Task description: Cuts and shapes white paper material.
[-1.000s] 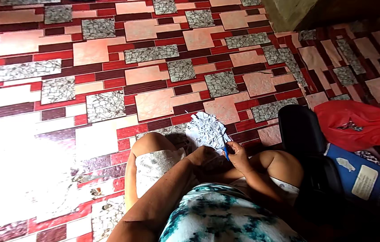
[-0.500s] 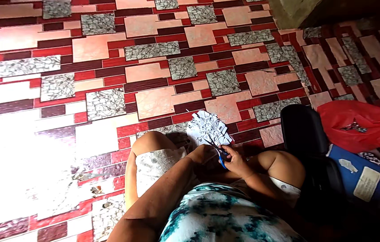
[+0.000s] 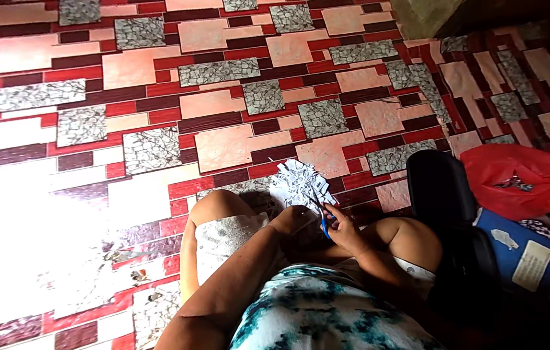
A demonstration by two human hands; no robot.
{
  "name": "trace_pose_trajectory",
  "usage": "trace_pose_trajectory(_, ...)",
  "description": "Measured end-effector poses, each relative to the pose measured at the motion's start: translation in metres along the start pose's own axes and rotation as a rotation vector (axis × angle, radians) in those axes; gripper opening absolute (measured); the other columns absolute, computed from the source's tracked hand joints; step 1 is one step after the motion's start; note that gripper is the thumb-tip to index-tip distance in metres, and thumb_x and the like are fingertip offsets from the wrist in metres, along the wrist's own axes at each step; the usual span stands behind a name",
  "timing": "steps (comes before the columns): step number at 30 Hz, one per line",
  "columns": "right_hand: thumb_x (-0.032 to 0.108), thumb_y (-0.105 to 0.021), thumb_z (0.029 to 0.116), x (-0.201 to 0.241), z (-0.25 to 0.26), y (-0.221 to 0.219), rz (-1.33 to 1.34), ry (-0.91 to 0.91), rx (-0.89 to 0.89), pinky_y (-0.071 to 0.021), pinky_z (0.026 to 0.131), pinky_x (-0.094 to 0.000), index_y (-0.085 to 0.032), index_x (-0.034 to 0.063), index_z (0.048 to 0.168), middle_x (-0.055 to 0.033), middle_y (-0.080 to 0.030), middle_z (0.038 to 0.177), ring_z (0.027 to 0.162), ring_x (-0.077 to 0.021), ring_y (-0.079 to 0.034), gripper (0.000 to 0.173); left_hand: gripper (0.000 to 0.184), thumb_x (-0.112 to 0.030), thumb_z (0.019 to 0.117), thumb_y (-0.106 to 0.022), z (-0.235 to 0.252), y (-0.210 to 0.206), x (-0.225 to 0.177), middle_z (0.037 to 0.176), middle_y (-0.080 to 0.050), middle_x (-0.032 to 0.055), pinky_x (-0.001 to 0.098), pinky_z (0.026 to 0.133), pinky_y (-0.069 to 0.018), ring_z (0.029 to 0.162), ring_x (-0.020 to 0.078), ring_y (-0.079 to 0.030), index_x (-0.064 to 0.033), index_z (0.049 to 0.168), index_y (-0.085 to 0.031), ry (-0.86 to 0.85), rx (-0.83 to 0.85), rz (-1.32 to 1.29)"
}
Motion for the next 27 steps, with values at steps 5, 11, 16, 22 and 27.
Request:
trace_pose_trajectory(5,0.01,-0.067,0.0891,0.007,-0.004,-0.007,-0.088,0.033,0.169,-0.0491,0.104,-0.0422,-0.056,0.0022,0.145,-0.02,-0.062,0.138,0.124,-0.0293,-0.061,0.057,0.027,-0.015,0.1024,-0.061,-0.003,-0.001,-0.004,0.105,-0.068,0.0107,0.0263,0.082,-0.0548,0.084,0.007,-0.063,0.0017,0.124,-0.065,-0.091,-0.021,0.018)
trace_pose_trajectory(11,0.011,-0.068,0.0915,-0.012,0.003,0.001,0.157,-0.113,-0.073,-0.0543,0.092,-0.0307,-0.052,-0.0025,0.145,-0.017,-0.067,0.124,0.106,-0.0185,-0.066,0.058,0.031,-0.014,0.1024,-0.059,0.001,0.001,0.002,0.097,-0.069,0.011,0.0307,0.078,-0.0576,0.078,0.0119,-0.066,0.0018,0.13,-0.062,-0.064,-0.036,-0.02)
trace_pose_trajectory(16,0.014,-0.072,0.0909,-0.014,0.0,0.006,0.33,-0.211,-0.069,-0.0557,0.076,-0.0268,-0.055,-0.0066,0.134,-0.011,-0.068,0.103,0.084,-0.0114,-0.065,0.051,0.022,-0.009,0.1012,-0.062,-0.004,0.007,-0.005,0.091,-0.071,0.0066,0.0269,0.075,-0.0599,0.076,0.0091,-0.069,0.0071,0.116,-0.064,-0.091,-0.148,-0.229)
trace_pose_trajectory(22,0.021,-0.069,0.0953,-0.008,-0.006,-0.001,0.392,-0.241,0.161,-0.0537,0.064,-0.023,-0.06,-0.0021,0.126,-0.0039,-0.068,0.092,0.074,-0.0073,-0.064,0.04,0.008,-0.001,0.1002,-0.062,-0.004,0.019,0.001,0.08,-0.071,0.005,0.027,0.069,-0.0613,0.069,0.0107,-0.07,0.0057,0.102,-0.065,-0.037,-0.312,-0.451)
trace_pose_trajectory(27,0.018,-0.069,0.097,-0.005,-0.006,0.0,0.4,-0.309,0.186,-0.0496,0.057,-0.0197,-0.06,-0.0017,0.126,-0.0027,-0.068,0.09,0.069,-0.0051,-0.062,0.036,0.008,-0.002,0.1014,-0.059,-0.004,0.017,0.004,0.073,-0.069,0.004,0.0233,0.059,-0.0563,0.061,0.009,-0.066,0.0035,0.099,-0.064,0.053,-0.293,-0.545)
Point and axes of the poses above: each hand's wrist, its own z-axis towards the middle knuckle, its own y-axis out of the back of the hand, x = y × z, the point moved 4 cm from there along z, towards the middle knuckle
